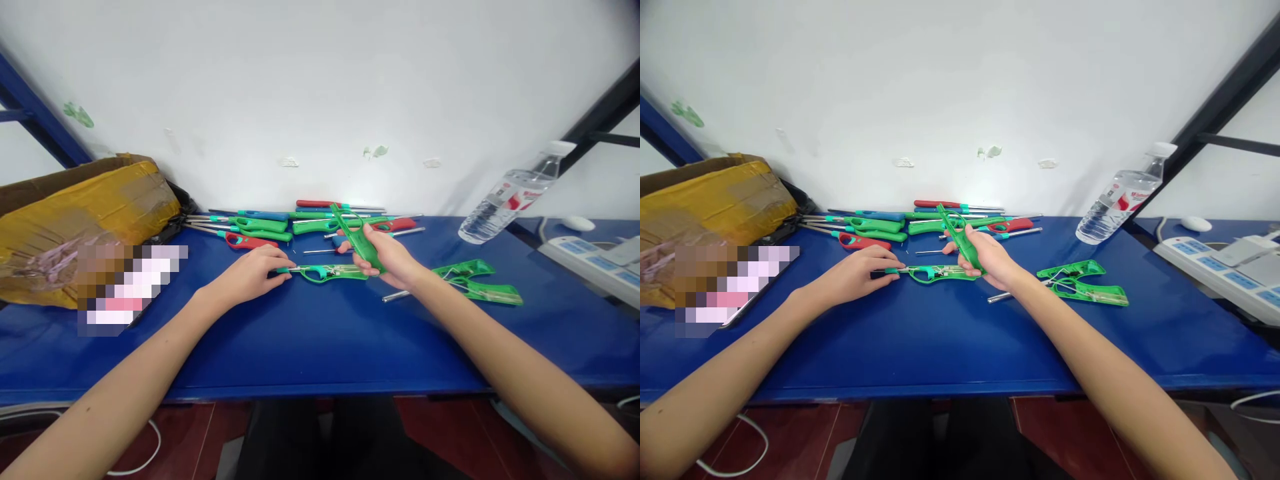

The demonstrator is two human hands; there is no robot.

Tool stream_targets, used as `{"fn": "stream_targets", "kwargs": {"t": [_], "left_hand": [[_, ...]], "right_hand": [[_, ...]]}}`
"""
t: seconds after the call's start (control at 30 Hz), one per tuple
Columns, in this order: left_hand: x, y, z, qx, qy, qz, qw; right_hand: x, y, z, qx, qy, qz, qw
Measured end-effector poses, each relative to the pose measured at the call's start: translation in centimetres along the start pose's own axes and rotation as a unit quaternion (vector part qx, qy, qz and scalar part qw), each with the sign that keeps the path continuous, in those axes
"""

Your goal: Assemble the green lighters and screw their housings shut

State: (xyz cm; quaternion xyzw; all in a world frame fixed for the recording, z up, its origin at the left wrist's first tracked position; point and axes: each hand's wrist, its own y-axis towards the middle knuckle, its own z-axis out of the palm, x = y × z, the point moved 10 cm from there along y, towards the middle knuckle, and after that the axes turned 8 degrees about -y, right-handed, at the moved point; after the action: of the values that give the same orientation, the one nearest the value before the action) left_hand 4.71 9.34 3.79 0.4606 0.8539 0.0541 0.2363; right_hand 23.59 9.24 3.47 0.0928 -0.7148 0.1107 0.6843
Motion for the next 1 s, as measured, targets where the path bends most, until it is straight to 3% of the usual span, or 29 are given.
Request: {"fn": "stream_targets", "kwargs": {"t": [0.1, 0.2, 0.3, 0.4, 0.53, 0.73, 0.87, 1.0], "left_hand": [[-0.1, 0.1, 0.2, 0.001, 0.003, -0.001, 1.000], [0.0, 0.0, 0.0, -0.005, 0.013, -0.011, 1.000], [0.6, -0.1, -0.4, -0.021, 0.022, -0.037, 0.999], [0.9, -0.2, -0.9, -0.041, 0.013, -0.055, 0.998], [1.0, -0.3, -0.7, -0.043, 0.004, -0.052, 0.998], [1.7, -0.2, -1.6, -0.076, 0.024, -0.068, 0.994], [0.2, 0.2, -1.0, -0.048, -0.012, -0.025, 0.998], [-0.4, 0.4, -0.1, -0.016, -0.020, -0.027, 0.999]], "right_hand": [[0.0, 0.3, -0.4, -0.006, -0.043, -0.018, 0.999], [0.9, 0.2, -1.0, -0.037, -0.207, -0.105, 0.972], [2.1, -0.5, 0.2, -0.054, -0.412, -0.205, 0.886], [1.8, -0.9, 2.8, -0.009, -0.542, -0.246, 0.803], [1.4, -1.0, 5.0, 0.031, -0.610, -0.268, 0.745], [0.9, -1.0, 4.9, 0.061, -0.615, -0.264, 0.740], [0.9, -1.1, 4.8, 0.081, -0.596, -0.266, 0.753], [0.9, -1.1, 5.2, 0.093, -0.581, -0.278, 0.759]]}}
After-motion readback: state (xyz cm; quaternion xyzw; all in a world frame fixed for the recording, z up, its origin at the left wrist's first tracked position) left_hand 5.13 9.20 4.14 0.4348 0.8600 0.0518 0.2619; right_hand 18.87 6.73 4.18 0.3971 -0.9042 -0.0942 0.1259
